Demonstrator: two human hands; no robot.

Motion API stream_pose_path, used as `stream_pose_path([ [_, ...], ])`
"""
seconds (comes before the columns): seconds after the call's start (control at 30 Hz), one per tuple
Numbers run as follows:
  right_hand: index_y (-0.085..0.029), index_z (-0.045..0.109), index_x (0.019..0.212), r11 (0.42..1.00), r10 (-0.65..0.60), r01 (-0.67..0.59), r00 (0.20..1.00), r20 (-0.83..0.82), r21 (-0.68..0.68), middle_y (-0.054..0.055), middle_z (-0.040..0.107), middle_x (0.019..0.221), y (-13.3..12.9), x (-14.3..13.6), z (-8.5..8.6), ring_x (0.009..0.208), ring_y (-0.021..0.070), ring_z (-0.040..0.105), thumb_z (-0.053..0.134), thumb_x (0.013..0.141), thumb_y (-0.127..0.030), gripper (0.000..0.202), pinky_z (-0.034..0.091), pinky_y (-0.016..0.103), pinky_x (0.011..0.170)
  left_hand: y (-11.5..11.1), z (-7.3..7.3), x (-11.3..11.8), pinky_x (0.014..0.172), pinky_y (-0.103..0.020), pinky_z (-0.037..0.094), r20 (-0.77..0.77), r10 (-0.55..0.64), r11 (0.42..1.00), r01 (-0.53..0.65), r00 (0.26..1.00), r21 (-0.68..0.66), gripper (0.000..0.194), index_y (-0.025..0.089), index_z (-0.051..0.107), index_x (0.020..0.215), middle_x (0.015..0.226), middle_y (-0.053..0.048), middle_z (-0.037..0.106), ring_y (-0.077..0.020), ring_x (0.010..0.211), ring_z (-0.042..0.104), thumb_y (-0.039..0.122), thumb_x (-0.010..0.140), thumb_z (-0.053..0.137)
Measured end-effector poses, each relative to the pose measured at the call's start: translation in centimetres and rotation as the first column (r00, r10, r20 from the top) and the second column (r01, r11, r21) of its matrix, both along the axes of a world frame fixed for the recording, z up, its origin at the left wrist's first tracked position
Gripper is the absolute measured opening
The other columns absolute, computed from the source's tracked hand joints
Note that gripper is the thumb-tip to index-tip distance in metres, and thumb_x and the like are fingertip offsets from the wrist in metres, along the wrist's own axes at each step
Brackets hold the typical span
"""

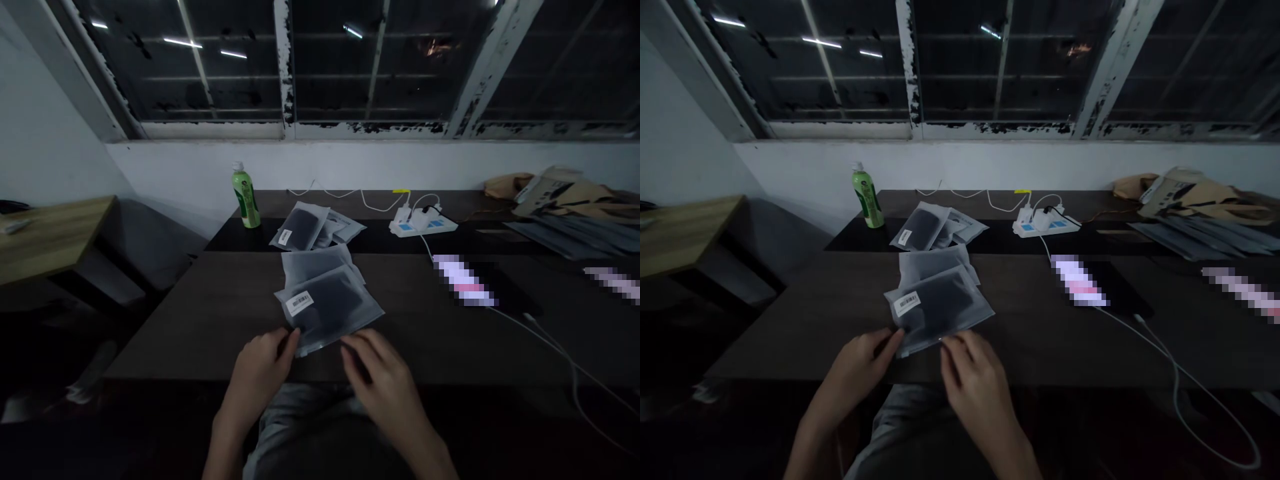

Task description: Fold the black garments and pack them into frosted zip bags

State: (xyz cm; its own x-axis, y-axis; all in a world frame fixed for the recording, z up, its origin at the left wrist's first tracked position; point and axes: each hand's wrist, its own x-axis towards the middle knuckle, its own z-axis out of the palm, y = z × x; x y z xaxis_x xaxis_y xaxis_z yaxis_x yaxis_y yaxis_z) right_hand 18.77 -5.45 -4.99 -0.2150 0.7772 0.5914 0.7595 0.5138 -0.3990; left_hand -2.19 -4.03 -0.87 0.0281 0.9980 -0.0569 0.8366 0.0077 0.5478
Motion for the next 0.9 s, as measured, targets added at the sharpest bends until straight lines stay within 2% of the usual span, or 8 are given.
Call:
stream_pose_path([
  [0.1, -0.023, 0.065, 0.108, 0.996, 0.087, -0.088, 0.995, -0.045, -0.028, 0.005, 0.068, 0.093, -0.9, -3.1, -0.8, 0.081, 0.0203, 0.066, 0.049, 0.096, -0.018, 0.020, 0.052, 0.033, 0.074, 0.0, -0.3, 0.9, 0.060, -0.027, 0.034, 0.047, -0.082, 0.996, 0.081, 0.996, 0.023, 0.041, 0.020, 0.061, 0.069, 0.072, -0.005, 0.071, -0.0202, 0.068, 0.068, 0.040, 0.099, 0.042],
  [0.23, -0.022, 0.065, 0.103, 0.998, 0.047, -0.043, 0.995, -0.093, 0.039, 0.002, 0.068, 0.084, -0.9, -4.8, -2.2, 0.073, 0.0189, 0.065, 0.047, 0.097, -0.012, 0.021, 0.048, 0.034, 0.074, 0.3, -0.8, 1.7, 0.061, -0.028, 0.035, 0.061, -0.059, 0.998, 0.056, 0.996, 0.041, 0.038, 0.020, 0.061, 0.072, 0.074, -0.006, 0.071, -0.0207, 0.068, 0.067, 0.039, 0.099, 0.042],
  [0.33, -0.022, 0.064, 0.096, 0.998, 0.046, -0.041, 0.994, -0.102, 0.052, 0.000, 0.067, 0.079, -0.6, -4.4, -2.4, 0.071, 0.0177, 0.065, 0.048, 0.097, -0.013, 0.019, 0.046, 0.033, 0.076, 0.4, -1.1, 2.2, 0.062, -0.027, 0.037, 0.089, -0.071, 0.995, 0.065, 0.994, 0.072, 0.036, 0.020, 0.059, 0.073, 0.075, -0.005, 0.070, -0.0198, 0.070, 0.067, 0.037, 0.100, 0.041],
  [0.47, -0.022, 0.061, 0.083, 0.998, 0.010, -0.004, 0.995, -0.098, 0.059, -0.001, 0.065, 0.072, -0.3, -3.7, -2.2, 0.066, 0.0166, 0.063, 0.046, 0.097, -0.015, 0.021, 0.044, 0.033, 0.075, 0.5, -1.8, 3.2, 0.065, -0.027, 0.040, 0.096, -0.093, 0.978, 0.073, 0.991, 0.195, 0.035, 0.020, 0.056, 0.076, 0.079, -0.005, 0.068, -0.0198, 0.073, 0.066, 0.034, 0.102, 0.037],
  [0.63, -0.022, 0.063, 0.098, 0.999, 0.011, -0.007, 0.998, -0.066, 0.054, 0.001, 0.068, 0.079, 0.0, -2.8, -1.9, 0.068, 0.0168, 0.064, 0.048, 0.097, -0.015, 0.016, 0.044, 0.032, 0.074, 0.6, -2.4, 4.3, 0.065, -0.028, 0.041, 0.089, -0.091, 0.965, 0.066, 0.992, 0.255, 0.036, 0.020, 0.053, 0.075, 0.074, -0.005, 0.064, -0.0199, 0.071, 0.064, 0.034, 0.103, 0.035],
  [0.8, -0.021, 0.062, 0.102, 0.997, 0.029, -0.023, 0.997, -0.075, 0.080, 0.001, 0.069, 0.079, 0.1, -2.3, -1.7, 0.068, 0.0168, 0.063, 0.047, 0.098, -0.015, 0.017, 0.045, 0.033, 0.071, 0.3, -1.9, 4.1, 0.072, -0.029, 0.045, 0.217, -0.141, 0.968, 0.088, 0.966, 0.237, 0.032, 0.020, 0.059, 0.082, 0.081, -0.004, 0.067, -0.0204, 0.079, 0.065, 0.039, 0.101, 0.042],
  [0.9, -0.021, 0.062, 0.102, 0.996, 0.039, -0.031, 0.995, -0.093, 0.083, 0.001, 0.069, 0.081, 0.2, -2.2, -1.4, 0.068, 0.0163, 0.063, 0.048, 0.097, -0.014, 0.016, 0.046, 0.031, 0.070, 0.2, -1.6, 3.9, 0.074, -0.029, 0.045, 0.259, -0.193, 0.961, 0.129, 0.946, 0.245, 0.025, 0.020, 0.062, 0.085, 0.085, -0.004, 0.068, -0.0199, 0.083, 0.065, 0.036, 0.099, 0.048],
])
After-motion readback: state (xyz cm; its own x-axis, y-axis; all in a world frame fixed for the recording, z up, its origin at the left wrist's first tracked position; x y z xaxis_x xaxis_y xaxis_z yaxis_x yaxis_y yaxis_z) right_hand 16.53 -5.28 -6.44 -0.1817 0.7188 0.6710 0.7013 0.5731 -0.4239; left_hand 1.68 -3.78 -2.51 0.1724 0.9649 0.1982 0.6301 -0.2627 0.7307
